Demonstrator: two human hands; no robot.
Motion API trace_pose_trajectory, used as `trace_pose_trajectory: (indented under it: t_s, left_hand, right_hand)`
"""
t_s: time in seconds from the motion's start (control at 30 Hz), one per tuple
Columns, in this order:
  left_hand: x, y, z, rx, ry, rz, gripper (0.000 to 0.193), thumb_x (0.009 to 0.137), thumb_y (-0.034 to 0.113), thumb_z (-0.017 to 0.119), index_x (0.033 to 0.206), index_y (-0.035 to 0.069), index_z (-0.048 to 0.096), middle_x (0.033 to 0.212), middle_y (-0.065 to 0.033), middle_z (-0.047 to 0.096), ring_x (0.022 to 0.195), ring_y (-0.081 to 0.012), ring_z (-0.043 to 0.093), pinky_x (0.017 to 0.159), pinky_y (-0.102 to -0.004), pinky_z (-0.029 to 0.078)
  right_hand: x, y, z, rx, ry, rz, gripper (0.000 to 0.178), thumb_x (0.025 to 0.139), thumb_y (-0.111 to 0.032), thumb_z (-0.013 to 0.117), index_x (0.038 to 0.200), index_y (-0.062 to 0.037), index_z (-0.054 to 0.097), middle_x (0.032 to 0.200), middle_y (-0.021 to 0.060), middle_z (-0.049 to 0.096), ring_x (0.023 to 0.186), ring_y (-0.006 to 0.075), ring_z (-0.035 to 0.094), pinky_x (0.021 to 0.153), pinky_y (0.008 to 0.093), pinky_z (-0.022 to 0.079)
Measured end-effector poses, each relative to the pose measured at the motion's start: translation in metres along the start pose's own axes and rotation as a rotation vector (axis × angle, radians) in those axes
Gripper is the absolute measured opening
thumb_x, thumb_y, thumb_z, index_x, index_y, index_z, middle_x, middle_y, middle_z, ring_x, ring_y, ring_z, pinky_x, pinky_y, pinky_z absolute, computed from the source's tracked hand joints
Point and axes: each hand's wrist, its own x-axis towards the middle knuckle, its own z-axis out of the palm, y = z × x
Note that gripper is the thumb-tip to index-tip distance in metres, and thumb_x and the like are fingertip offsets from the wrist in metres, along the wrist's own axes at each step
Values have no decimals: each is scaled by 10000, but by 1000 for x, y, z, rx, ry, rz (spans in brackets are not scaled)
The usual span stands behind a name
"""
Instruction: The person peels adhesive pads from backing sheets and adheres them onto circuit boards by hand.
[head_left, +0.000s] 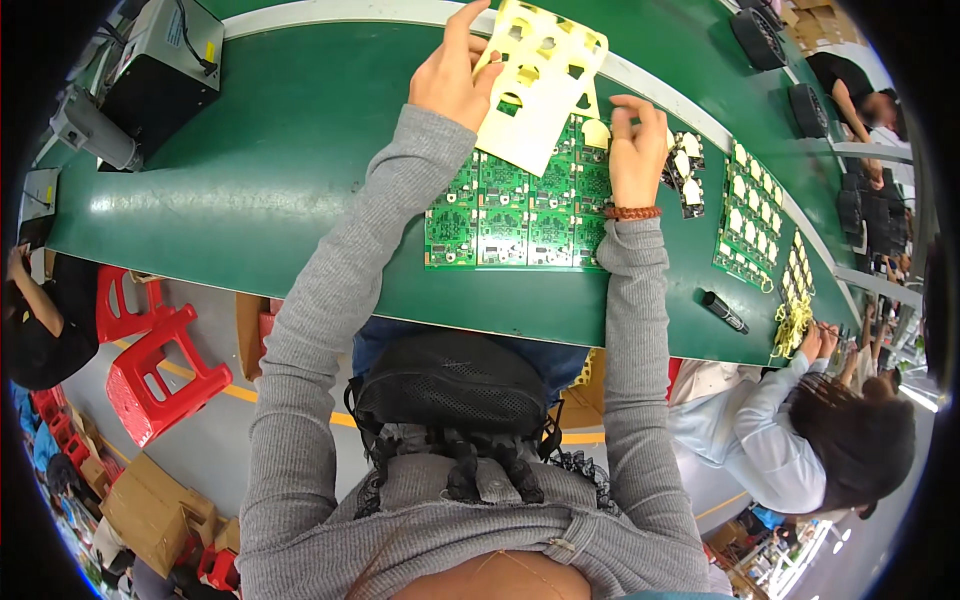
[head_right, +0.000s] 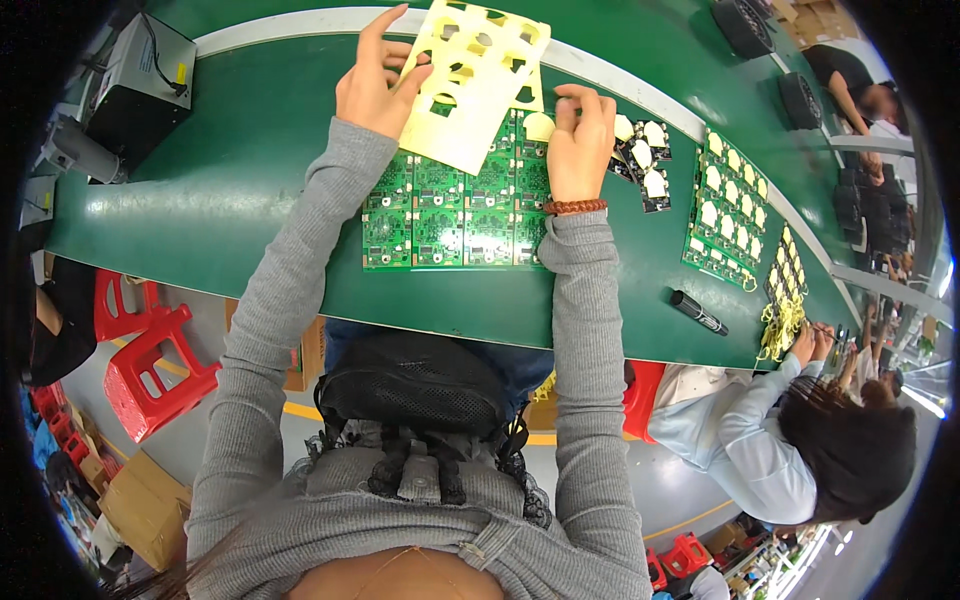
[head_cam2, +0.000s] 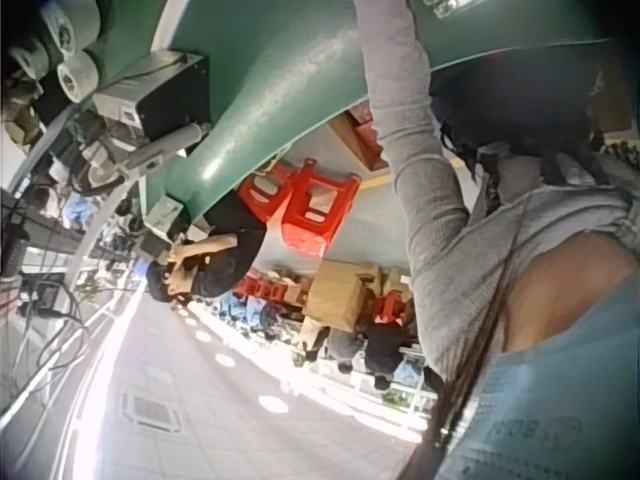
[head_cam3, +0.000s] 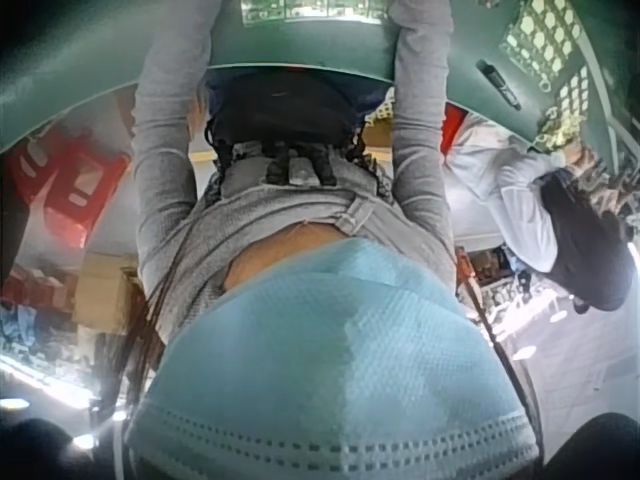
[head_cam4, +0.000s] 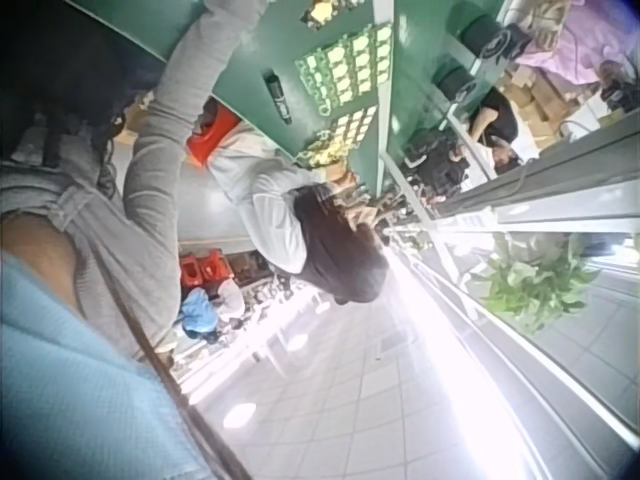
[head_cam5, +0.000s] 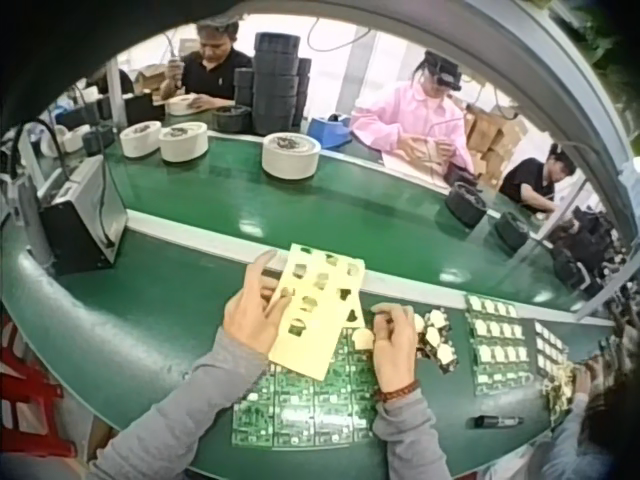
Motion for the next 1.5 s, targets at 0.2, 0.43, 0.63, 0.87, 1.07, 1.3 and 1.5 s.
trace_pose_trajectory:
  t_s: [0.2,0.43,0.63,0.87,1.07,1.3,1.5]
  left_hand:
    - [0,-20,17,-460,54,241,618,778,162,662,1252,18,292,939,-142,597,907,-215,582,792,-318,479]
    - [5,-27,28,-781,-82,78,469,763,103,672,1140,-17,421,910,-118,609,834,-156,597,744,-265,507]
    - [0,-27,27,-740,-371,-170,344,752,88,678,1036,-27,522,909,-95,613,839,-154,597,758,-257,503]
    - [-6,-22,26,-893,-528,-288,354,751,59,670,1059,-30,520,950,-100,614,859,-158,600,766,-255,501]
    - [-7,-29,30,-1007,-599,-176,399,744,27,665,1097,-28,488,1006,-115,607,889,-157,597,793,-270,491]
    - [-7,-25,28,-1057,-636,-140,317,774,75,646,1053,6,511,955,-91,618,844,-139,596,774,-260,487]
    - [-8,-21,32,-829,-458,-284,251,813,181,622,993,29,538,865,-63,623,760,-121,590,718,-249,492]
  right_hand:
    - [0,-30,-8,620,-155,283,206,838,-155,578,955,13,588,907,55,585,724,105,541,647,233,434]
    - [-2,-28,-5,872,-170,337,294,863,-214,563,990,51,568,932,78,615,793,86,563,694,197,443]
    - [6,-13,-8,1043,23,360,305,857,-231,576,967,52,563,891,86,625,740,90,577,650,205,461]
    - [4,-16,-5,1010,-70,479,302,854,-241,577,935,49,563,856,100,634,685,91,591,606,192,471]
    - [6,-16,-12,965,-203,526,300,847,-241,587,923,49,564,830,102,640,669,95,600,588,191,473]
    - [9,-6,-10,799,-178,466,310,817,-233,627,911,55,563,727,64,626,602,99,573,538,209,452]
    - [9,-15,-11,19,188,47,323,757,-219,681,920,27,550,709,46,564,604,121,506,542,264,419]
